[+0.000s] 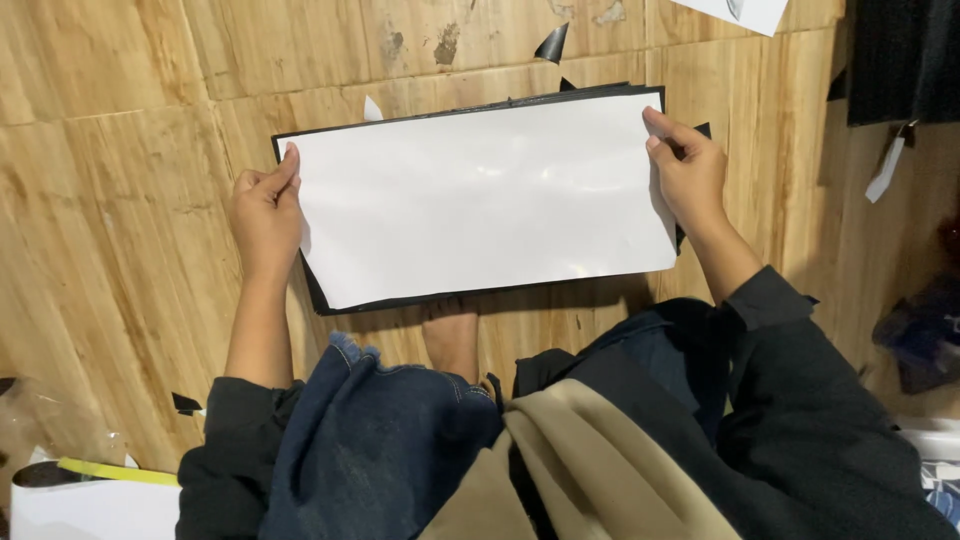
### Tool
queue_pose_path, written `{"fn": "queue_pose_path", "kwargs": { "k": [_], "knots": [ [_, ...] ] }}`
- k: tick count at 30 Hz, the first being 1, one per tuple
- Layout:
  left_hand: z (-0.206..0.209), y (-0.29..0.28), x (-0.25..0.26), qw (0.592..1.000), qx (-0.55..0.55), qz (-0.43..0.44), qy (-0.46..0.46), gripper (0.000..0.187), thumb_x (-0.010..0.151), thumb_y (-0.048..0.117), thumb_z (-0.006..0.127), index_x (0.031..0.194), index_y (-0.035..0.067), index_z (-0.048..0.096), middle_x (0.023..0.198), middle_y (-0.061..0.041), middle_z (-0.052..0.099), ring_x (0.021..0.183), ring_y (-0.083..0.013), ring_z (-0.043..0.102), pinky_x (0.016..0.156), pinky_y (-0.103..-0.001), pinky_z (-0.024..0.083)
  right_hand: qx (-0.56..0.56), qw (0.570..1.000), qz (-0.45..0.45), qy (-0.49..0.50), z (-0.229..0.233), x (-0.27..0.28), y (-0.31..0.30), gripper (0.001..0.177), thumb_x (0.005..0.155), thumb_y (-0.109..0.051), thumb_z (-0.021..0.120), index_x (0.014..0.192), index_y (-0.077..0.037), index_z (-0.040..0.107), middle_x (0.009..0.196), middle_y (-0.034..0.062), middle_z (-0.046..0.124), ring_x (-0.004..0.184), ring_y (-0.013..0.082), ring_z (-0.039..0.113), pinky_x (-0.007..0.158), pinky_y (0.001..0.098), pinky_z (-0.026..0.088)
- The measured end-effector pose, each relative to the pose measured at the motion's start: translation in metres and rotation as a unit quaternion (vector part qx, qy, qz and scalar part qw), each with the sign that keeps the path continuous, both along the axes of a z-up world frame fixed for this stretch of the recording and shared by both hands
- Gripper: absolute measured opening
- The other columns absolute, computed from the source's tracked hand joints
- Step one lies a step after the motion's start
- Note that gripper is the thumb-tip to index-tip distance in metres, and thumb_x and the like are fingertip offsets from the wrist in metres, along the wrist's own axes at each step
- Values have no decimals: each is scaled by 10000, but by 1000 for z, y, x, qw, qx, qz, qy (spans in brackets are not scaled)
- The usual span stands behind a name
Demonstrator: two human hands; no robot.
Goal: Apply white adhesive sheets to black boards and smooth them using a squeegee tool
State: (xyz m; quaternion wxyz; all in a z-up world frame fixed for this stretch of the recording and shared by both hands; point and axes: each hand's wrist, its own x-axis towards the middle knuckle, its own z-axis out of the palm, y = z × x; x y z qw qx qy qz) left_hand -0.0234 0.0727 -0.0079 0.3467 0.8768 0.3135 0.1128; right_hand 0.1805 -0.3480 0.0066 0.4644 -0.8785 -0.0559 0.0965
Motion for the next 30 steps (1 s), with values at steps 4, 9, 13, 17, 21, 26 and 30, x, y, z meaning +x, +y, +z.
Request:
{"fn": "queue_pose_path", "kwargs": {
  "k": [4,9,13,17,21,26,30],
  "knots": [
    [7,-3,0,1000,-3,0,18,336,909,12,637,1165,226,674,781,-58,499,706,-150,524,643,-259,446,-14,1000,-13,5,5,0,2,340,883,-2,629,1150,-205,681,967,16,675,845,61,537,778,241,470],
    [7,-2,1,999,14,-5,31,335,908,16,637,1165,228,678,786,-55,494,725,-170,550,649,-274,465,-11,1000,-23,9,-2,2,-1,353,879,-21,628,1163,-223,680,889,9,653,797,54,505,737,233,468],
    [11,-4,2,998,29,-13,45,330,911,12,621,1160,220,679,782,-67,484,748,-211,565,672,-303,474,2,999,-41,29,-3,1,-1,352,872,-19,626,1152,-225,685,810,-29,610,741,44,454,696,203,451],
    [18,-8,5,998,50,-21,45,321,910,11,621,1158,204,687,781,-63,499,742,-212,570,669,-305,480,2,999,-38,23,-13,5,-5,352,866,-25,639,1151,-225,691,758,-33,564,723,39,445,658,198,437],
    [26,-11,6,996,61,-27,61,307,909,40,620,1150,216,691,783,-79,493,755,-265,578,687,-356,490,-35,998,-44,33,-13,9,-6,328,857,-70,659,1129,-248,700,682,-30,512,655,61,462,582,204,412],
    [23,-10,7,993,71,-32,83,320,909,42,599,1154,227,690,783,-64,487,761,-261,583,692,-368,502,-90,995,-39,28,-2,20,-7,321,833,-227,768,1102,-140,615,615,4,499,587,133,500,527,268,409],
    [29,-14,8,990,111,-51,71,270,937,79,609,1135,232,711,761,-24,416,698,-208,503,568,-353,441,-102,989,-84,63,-15,31,-10,377,838,-366,795,906,-132,507,685,-56,530,633,75,515,545,241,433]
  ]
}}
